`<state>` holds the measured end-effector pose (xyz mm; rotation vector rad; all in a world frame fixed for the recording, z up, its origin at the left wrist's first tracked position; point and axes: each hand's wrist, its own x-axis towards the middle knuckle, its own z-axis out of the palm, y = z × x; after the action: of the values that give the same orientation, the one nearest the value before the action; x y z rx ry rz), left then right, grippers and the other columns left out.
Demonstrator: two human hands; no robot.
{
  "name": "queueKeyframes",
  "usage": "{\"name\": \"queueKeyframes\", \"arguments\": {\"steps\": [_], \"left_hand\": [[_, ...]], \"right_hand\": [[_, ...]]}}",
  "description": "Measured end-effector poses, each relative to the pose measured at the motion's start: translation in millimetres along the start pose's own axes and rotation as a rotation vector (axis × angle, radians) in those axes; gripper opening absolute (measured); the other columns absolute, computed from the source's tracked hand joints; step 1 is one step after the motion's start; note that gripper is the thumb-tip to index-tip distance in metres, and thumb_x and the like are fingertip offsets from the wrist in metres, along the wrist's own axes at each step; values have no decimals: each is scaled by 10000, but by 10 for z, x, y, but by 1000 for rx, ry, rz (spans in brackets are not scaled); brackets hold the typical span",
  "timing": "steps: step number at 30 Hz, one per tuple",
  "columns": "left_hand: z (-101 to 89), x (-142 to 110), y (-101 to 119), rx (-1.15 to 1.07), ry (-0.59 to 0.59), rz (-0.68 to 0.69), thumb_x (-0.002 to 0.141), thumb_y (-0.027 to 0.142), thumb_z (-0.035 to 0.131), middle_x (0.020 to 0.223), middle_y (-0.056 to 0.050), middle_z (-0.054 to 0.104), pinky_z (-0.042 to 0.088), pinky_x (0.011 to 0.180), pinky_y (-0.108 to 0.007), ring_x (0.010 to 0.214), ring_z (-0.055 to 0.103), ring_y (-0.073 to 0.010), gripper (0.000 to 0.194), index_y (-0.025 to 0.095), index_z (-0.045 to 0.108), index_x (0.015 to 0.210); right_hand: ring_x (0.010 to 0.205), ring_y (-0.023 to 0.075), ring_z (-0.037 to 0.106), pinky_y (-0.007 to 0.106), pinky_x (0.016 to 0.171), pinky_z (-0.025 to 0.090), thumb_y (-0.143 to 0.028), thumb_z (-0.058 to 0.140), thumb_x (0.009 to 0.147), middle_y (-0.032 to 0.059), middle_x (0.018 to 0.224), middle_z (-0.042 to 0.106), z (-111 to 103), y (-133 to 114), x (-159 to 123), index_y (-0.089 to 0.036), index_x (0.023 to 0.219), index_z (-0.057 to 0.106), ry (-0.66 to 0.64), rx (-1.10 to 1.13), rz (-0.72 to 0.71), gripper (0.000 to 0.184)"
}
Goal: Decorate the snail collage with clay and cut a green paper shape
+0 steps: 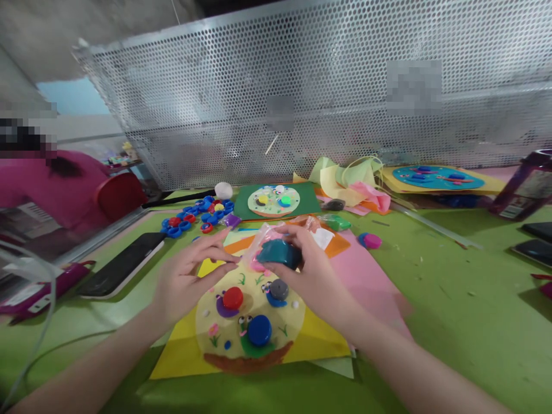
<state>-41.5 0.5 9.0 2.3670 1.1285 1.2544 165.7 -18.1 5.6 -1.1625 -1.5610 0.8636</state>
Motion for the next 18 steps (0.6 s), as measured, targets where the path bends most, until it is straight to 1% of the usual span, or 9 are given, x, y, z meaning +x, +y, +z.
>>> {"name": "queueKeyframes", "arguments": {"steps": [2,4,6,9,11,13,15,16,18], "left_hand": [[8,-20,7,-51,62,24,760,233,662,853,-12,700,465,825,-345,821,612,-178,55,236,664,815],[13,-32,28,-123,100,69,755,211,668,813,2,700,469,805,-351,773,598,-169,155,256,646,902],[12,-31,59,-158,83,105,757,192,664,752,20,702,481,776,-343,738,592,-164,278,278,611,1015],[-4,-9,98,-107,-6,63,776,204,635,751,7,701,490,762,-330,764,610,-170,141,272,659,898],[-18,7,101,-61,-21,6,772,220,634,766,-8,697,491,766,-329,789,619,-180,71,254,675,818],[-28,13,89,-58,5,-46,761,220,644,772,-16,700,492,758,-328,800,617,-188,215,246,650,975],[-30,3,70,-105,20,-79,753,214,657,741,-9,705,490,750,-328,814,609,-196,491,238,509,1221],[-28,-6,62,-132,17,-78,751,214,665,724,-3,706,487,752,-329,818,604,-198,595,236,428,1296],[-20,-27,54,-161,20,-50,748,214,675,710,9,707,475,780,-340,828,594,-198,678,246,355,1345]], "right_hand": [[909,212,585,369,766,496,-293,629,692,39,957,602,27,9,-20,-245,1043,456,-25,-33,-8,394],[927,206,580,365,773,494,-265,619,702,38,986,593,52,32,-45,-257,1062,457,-81,-59,-8,395],[971,206,564,366,794,487,-238,617,711,40,1028,578,70,66,-69,-274,1104,452,-139,-80,-15,427],[979,200,558,364,810,481,-226,622,717,33,1026,572,84,112,-90,-291,1150,430,-197,-86,-36,478],[973,189,558,351,813,479,-237,623,723,23,1016,571,87,122,-95,-296,1152,424,-209,-81,-35,476],[987,182,550,337,816,476,-258,623,731,18,1022,567,86,111,-97,-296,1147,426,-205,-78,-31,462],[997,181,545,331,817,474,-273,624,734,20,1036,563,81,89,-100,-293,1144,430,-200,-79,-27,454],[996,182,545,330,814,475,-276,625,735,21,1039,562,79,78,-101,-292,1144,431,-200,-79,-27,453],[980,184,552,332,801,481,-276,625,732,21,1030,565,76,65,-103,-293,1144,431,-200,-80,-30,455]]}}
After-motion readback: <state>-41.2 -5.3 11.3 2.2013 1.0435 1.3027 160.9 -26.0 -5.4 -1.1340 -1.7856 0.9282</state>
